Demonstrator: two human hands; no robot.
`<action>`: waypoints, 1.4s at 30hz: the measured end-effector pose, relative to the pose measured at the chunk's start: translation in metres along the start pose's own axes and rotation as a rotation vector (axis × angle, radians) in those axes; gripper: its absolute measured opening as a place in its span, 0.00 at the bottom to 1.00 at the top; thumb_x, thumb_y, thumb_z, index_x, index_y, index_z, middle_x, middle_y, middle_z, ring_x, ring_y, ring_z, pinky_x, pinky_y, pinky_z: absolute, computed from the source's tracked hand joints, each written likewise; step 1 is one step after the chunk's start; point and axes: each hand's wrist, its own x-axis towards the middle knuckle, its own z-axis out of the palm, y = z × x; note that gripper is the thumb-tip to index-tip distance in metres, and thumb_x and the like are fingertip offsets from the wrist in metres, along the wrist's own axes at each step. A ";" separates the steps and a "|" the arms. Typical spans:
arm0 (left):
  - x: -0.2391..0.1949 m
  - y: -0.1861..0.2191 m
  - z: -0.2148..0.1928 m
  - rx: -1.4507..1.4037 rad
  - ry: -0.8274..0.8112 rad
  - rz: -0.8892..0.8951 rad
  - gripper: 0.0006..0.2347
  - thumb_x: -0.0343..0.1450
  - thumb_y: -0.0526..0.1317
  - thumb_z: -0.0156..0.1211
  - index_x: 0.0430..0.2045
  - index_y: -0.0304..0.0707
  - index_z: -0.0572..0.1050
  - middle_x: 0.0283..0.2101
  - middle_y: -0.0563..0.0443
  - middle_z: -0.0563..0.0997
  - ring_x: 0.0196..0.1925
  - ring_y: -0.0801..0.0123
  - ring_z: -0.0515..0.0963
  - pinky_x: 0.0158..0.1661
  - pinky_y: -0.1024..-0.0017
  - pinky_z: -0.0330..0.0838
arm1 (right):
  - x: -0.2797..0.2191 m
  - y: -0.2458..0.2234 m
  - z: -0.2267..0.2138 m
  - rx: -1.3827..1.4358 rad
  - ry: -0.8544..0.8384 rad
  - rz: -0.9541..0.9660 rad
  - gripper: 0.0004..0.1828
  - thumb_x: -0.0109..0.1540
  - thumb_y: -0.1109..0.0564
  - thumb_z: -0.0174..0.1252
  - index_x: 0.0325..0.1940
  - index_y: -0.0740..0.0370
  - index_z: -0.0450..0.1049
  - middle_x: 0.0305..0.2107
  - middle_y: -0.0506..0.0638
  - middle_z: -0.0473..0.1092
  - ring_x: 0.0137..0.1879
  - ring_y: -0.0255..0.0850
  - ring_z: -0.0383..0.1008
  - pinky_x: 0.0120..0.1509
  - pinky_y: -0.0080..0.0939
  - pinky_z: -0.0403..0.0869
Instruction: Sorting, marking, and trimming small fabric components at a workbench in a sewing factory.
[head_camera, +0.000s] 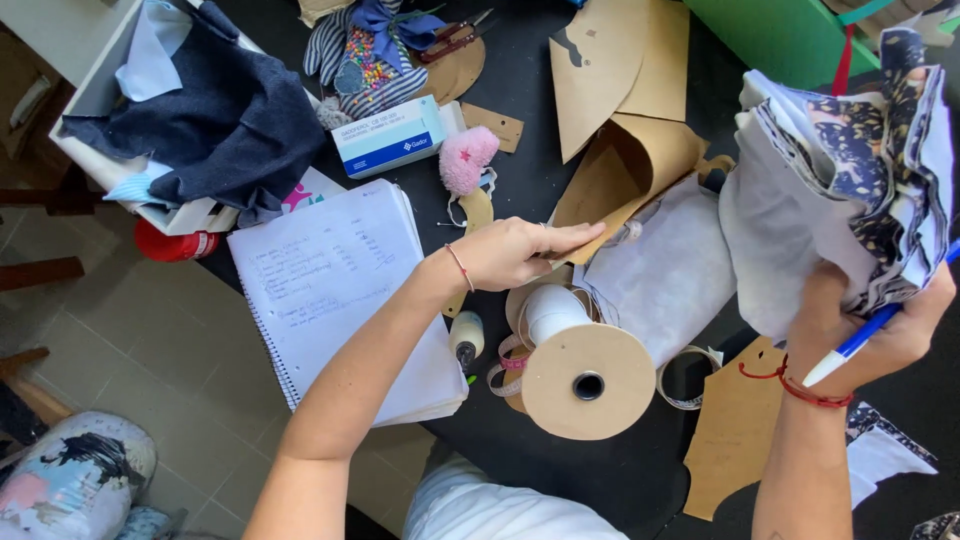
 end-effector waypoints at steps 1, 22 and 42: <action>-0.004 0.000 -0.002 -0.003 0.003 -0.006 0.27 0.62 0.27 0.42 0.54 0.58 0.52 0.58 0.63 0.59 0.57 0.69 0.66 0.49 0.76 0.63 | -0.001 0.000 0.003 0.005 -0.005 -0.001 0.19 0.56 0.78 0.53 0.51 0.84 0.60 0.33 0.67 0.60 0.36 0.54 0.60 0.39 0.50 0.61; -0.111 0.119 0.021 -0.142 0.209 -0.043 0.35 0.54 0.20 0.37 0.58 0.40 0.39 0.64 0.43 0.42 0.67 0.56 0.46 0.53 0.73 0.57 | 0.030 -0.035 0.099 0.254 -0.549 -0.151 0.22 0.58 0.56 0.60 0.54 0.65 0.63 0.49 0.59 0.64 0.58 0.53 0.60 0.54 0.49 0.65; -0.095 0.094 0.092 0.026 0.750 0.019 0.40 0.54 0.38 0.68 0.59 0.48 0.47 0.55 0.45 0.60 0.55 0.49 0.66 0.55 0.53 0.57 | -0.112 -0.114 -0.028 0.465 -0.417 0.400 0.06 0.51 0.60 0.61 0.31 0.54 0.72 0.28 0.47 0.71 0.31 0.40 0.71 0.35 0.33 0.69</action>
